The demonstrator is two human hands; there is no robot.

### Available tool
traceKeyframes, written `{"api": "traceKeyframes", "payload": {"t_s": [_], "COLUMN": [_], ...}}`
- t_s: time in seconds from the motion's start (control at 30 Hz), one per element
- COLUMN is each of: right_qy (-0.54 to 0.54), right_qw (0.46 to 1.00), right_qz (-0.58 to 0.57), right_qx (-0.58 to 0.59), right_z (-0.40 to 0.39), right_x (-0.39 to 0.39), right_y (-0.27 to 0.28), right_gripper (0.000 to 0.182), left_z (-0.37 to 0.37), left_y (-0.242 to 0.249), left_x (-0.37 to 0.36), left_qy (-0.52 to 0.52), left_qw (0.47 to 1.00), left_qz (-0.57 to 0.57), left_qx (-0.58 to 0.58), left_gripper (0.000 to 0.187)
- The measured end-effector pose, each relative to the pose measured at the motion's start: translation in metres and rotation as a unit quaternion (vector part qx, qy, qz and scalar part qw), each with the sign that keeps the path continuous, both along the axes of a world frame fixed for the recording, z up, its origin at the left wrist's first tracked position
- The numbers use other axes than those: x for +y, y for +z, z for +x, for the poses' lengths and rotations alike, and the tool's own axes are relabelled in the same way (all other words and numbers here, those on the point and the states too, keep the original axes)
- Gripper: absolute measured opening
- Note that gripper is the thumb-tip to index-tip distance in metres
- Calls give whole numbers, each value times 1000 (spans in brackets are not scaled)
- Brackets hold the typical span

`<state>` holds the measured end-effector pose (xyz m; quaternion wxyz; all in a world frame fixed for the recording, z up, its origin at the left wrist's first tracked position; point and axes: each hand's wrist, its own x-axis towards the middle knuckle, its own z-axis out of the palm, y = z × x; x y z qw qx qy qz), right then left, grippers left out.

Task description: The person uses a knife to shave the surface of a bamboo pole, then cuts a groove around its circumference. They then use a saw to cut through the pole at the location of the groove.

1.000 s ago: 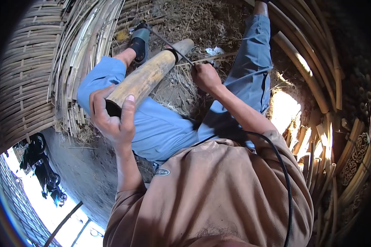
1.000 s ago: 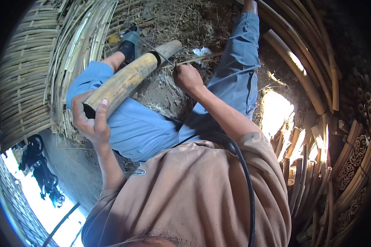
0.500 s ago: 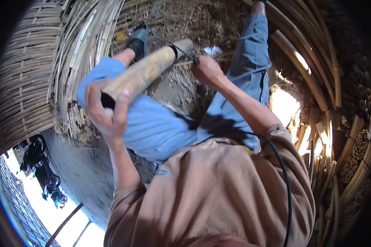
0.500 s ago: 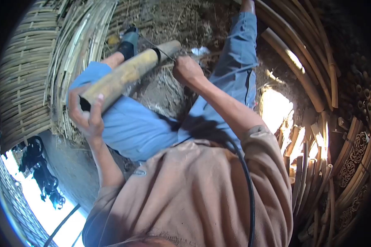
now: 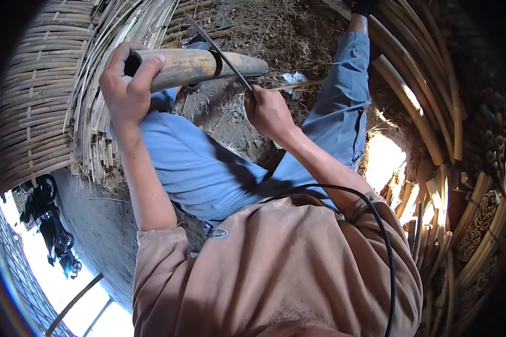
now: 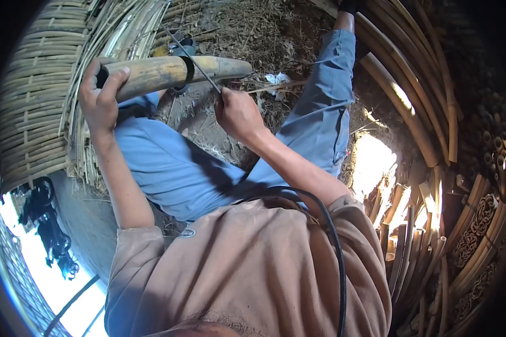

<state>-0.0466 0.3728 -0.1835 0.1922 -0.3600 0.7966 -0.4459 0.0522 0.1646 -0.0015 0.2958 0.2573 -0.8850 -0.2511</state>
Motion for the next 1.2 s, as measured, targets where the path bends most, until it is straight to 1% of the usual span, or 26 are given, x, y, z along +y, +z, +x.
{"api": "traceKeyframes", "payload": {"t_s": [0.03, 0.13, 0.17, 0.2, 0.23, 0.27, 0.3, 0.37, 0.4, 0.43, 0.53, 0.57, 0.6, 0.67, 0.7, 0.77, 0.8, 0.83, 0.9, 0.93, 0.97, 1.0, 1.07, 1.1, 1.13, 1.2], "right_qy": [-23, -38, -43, -46, -8, 29, -28, -26, -24, -41, -75, -68, -59, -47, -47, -35, -33, -28, -29, -17, -10, 0, -21, -41, -36, -55], "right_qw": [999, 986, 978, 989, 992, 991, 997, 999, 1000, 998, 992, 992, 996, 998, 998, 999, 999, 998, 986, 981, 987, 990, 996, 999, 999, 998], "right_qz": [13, 147, 180, 118, 120, 133, 70, 16, -7, -29, 87, 77, 52, 28, -9, -7, 1, 53, 145, 168, 152, 142, 77, 10, -1, 11], "right_qx": [-25, -69, -99, -73, -38, -20, -13, -11, -7, 24, -47, -69, -36, -6, -29, -17, -18, -36, -73, -91, -50, -16, -25, 0, 13, 1], "right_z": [6, -16, -28, -33, -43, -39, -27, -13, -6, -1, -8, -13, -23, -14, -10, -3, -1, -5, -28, -38, -43, -40, -22, -13, -5, 2], "right_x": [2, 8, 8, 13, 9, 16, 13, 9, 8, 8, 6, 3, -7, -9, -9, -9, -7, -5, 1, 5, 3, 6, 7, 7, 6, 5], "right_y": [0, -75, -77, -81, -88, -77, -51, -18, -12, -29, -79, -73, -62, -39, -15, -11, -18, -41, -89, -94, -92, -76, -34, -24, -17, -37], "right_gripper": [21, 21, 23, 23, 23, 22, 19, 18, 18, 18, 21, 24, 24, 25, 25, 26, 25, 25, 25, 26, 25, 25, 23, 21, 17, 19], "left_z": [-1, 1, 1, -1, -2, -5, -5, -15, -15, -17, -20, -22, -29, -29, -30, -31, -28, -25, -22, -23, -24, -28, -30, -31, -28, -22], "left_y": [2, 3, 1, -1, -4, 1, 2, 3, 3, 4, -12, -13, -12, -18, -16, -15, -15, -14, -16, -18, -17, -16, -16, -20, -22, -21], "left_x": [-1, -9, -10, -12, -11, -2, 5, 3, 3, 1, -11, -10, -13, -9, -5, -6, -7, -9, -12, -12, -10, -8, 0, -4, -9, -20], "left_qy": [1, 4, -2, -6, -9, 0, -12, -17, -14, -12, 53, 66, 71, 83, 69, 55, 49, 61, 66, 67, 82, 74, 61, 44, 19, -33], "left_qw": [1000, 1000, 1000, 1000, 1000, 1000, 1000, 1000, 999, 999, 989, 987, 982, 974, 968, 974, 977, 982, 980, 979, 981, 980, 978, 978, 977, 973], "left_qz": [-4, 7, 10, 12, 4, -20, -1, -14, -29, -48, 75, 62, 63, 90, 114, 88, 76, 42, 48, 52, 23, 26, 47, 51, 63, 82], "left_qx": [-6, -1, 1, 4, 8, 3, -7, 9, 7, 8, 113, 134, 166, 191, 211, 202, 193, 173, 184, 187, 174, 185, 192, 195, 202, 212], "left_gripper": [30, 33, 33, 34, 34, 32, 31, 30, 29, 29, 26, 24, 23, 22, 19, 17, 17, 18, 18, 19, 20, 20, 21, 20, 20, 20]}}
